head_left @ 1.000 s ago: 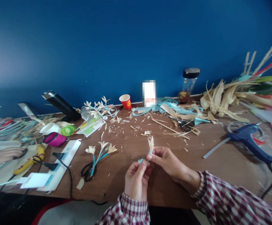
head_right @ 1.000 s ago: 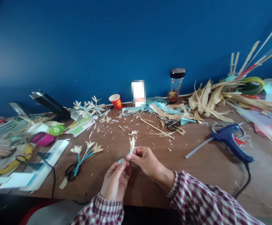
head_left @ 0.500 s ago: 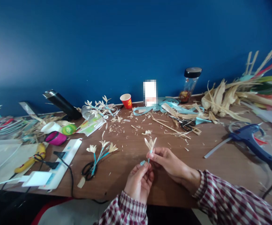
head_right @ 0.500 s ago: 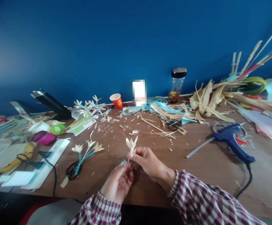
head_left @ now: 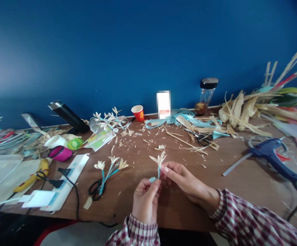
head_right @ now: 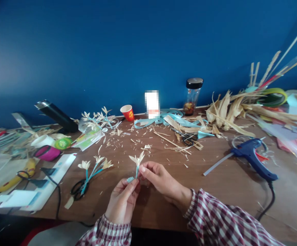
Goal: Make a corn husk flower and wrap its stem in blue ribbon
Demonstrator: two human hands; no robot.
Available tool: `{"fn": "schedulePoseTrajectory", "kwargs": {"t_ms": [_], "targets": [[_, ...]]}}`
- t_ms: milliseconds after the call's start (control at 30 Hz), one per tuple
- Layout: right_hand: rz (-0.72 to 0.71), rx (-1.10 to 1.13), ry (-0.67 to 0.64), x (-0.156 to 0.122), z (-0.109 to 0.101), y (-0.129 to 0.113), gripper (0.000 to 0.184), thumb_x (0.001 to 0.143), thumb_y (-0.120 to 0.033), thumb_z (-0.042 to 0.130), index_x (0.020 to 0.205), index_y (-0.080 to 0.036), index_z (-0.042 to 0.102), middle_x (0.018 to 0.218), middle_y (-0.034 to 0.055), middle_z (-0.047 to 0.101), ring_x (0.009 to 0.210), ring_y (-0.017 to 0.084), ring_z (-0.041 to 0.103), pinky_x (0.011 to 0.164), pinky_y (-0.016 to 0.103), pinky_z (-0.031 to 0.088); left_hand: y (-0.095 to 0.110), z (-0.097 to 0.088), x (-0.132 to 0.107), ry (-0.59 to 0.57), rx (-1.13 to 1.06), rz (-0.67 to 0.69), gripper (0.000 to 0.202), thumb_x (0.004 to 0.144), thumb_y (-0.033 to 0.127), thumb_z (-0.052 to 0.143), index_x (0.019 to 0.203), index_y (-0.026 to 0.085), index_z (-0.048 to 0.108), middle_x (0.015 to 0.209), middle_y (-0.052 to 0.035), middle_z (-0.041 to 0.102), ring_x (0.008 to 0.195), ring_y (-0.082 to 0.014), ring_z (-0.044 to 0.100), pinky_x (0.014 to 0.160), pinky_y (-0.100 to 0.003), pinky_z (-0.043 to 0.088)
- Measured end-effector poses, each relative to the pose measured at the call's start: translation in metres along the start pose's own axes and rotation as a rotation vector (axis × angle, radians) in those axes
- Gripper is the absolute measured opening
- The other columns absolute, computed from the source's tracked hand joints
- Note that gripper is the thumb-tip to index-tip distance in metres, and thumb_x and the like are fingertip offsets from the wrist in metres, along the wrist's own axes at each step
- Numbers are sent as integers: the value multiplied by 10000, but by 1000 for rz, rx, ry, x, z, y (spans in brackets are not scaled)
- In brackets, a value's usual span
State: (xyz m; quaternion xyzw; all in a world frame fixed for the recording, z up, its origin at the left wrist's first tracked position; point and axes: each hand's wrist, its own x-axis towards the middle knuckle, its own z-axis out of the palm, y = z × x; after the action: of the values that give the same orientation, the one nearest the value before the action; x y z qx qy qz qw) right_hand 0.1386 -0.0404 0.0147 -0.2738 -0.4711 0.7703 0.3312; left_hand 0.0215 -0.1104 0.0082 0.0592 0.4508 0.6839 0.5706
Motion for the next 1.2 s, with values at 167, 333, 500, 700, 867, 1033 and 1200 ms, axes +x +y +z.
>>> {"fn": "schedulePoseTrajectory", "kwargs": {"t_ms": [167,333,500,700,867,1033,1200], "targets": [[-16,-29,-23,-1,-1,2,287,757,-414,665,757,-134,602,636,-34,528,551,67,405,529,200,317,-4,2,-1,5,62,66,249,543,152,813,561,142,565,605,-16,679,619,-102,631,620,-182,495],[3,-53,-44,0,-4,1,248,700,-350,729,728,-124,631,647,-31,562,604,81,453,614,210,358,-7,1,1,0,61,54,231,546,160,810,578,138,582,633,-25,688,640,-107,637,641,-198,500],[46,-31,-45,0,-5,1,224,751,-354,683,791,-135,661,715,-9,588,645,90,475,643,221,371,-6,-3,3,4,88,59,235,547,179,812,580,138,583,613,-16,678,628,-103,630,636,-194,491],[53,-2,-15,0,-4,1,248,757,-360,678,862,-139,638,690,-25,556,558,57,415,535,195,318,-6,-1,3,29,110,97,264,521,177,819,561,144,560,577,-1,662,576,-90,604,573,-167,471],[33,92,33,2,-2,3,299,636,-369,771,734,-130,620,604,-48,530,515,47,410,503,187,311,-10,1,3,12,96,77,251,533,171,816,557,144,567,592,-13,671,614,-102,620,596,-175,485],[98,159,121,2,-1,5,274,617,-342,782,721,-135,636,554,-57,530,479,45,412,475,189,292,-11,2,3,77,-37,-103,208,550,123,802,571,128,595,626,-37,680,614,-106,628,607,-200,511],[116,187,132,2,-2,8,275,617,-323,784,766,-129,657,594,-36,575,479,48,432,478,196,308,-5,5,-1,158,-103,-254,97,682,36,684,646,109,631,654,-54,678,620,-112,639,584,-214,518]]}}
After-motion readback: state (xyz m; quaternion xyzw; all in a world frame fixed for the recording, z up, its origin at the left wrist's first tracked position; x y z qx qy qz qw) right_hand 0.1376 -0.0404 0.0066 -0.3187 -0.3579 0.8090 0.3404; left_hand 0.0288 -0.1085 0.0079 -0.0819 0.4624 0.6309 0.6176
